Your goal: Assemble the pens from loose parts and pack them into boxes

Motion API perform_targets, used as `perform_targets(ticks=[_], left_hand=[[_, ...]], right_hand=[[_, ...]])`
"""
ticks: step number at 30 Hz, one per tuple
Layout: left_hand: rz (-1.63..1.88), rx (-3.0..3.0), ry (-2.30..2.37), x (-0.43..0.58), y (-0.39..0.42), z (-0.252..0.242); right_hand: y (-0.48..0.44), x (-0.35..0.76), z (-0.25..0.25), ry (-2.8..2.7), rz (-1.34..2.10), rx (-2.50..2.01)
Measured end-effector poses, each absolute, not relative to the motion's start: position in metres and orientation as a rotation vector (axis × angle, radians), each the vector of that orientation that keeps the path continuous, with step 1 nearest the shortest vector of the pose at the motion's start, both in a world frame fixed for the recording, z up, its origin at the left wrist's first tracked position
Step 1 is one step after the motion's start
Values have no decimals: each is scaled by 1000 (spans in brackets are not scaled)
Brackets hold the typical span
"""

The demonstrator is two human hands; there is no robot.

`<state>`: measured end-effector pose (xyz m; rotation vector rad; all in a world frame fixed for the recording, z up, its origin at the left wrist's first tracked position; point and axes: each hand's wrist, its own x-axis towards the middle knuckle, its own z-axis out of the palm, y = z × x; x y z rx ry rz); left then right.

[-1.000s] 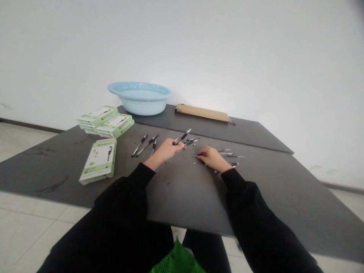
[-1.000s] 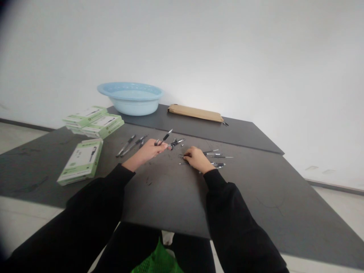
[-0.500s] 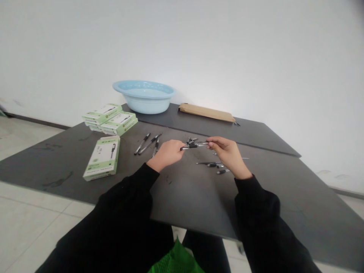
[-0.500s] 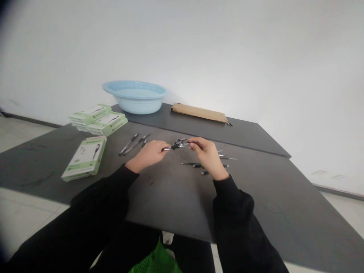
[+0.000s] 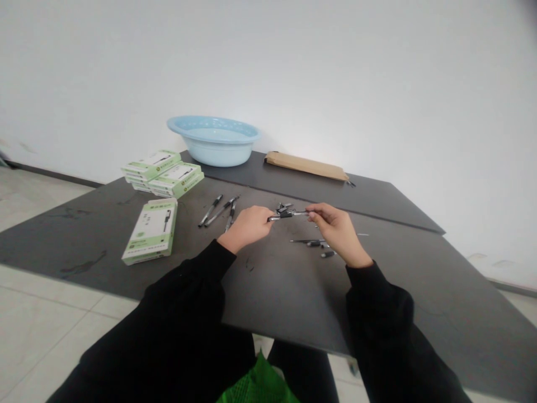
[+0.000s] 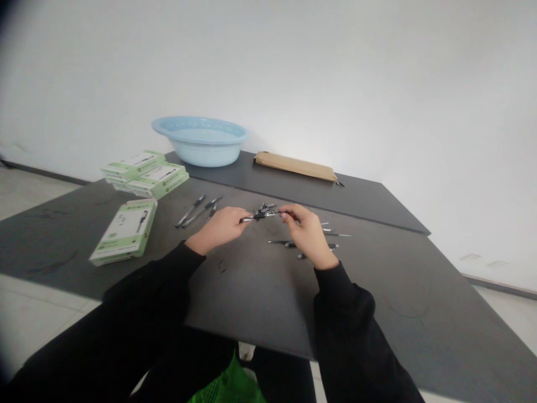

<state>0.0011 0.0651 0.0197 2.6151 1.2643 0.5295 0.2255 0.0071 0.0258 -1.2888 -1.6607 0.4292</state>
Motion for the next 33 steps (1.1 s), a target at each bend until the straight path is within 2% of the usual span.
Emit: perform_targets(ticks=[33], left_hand=[[324,2856,1329,3,55,15]], right_hand=[[-1,210,24,-1760,369,-1246]])
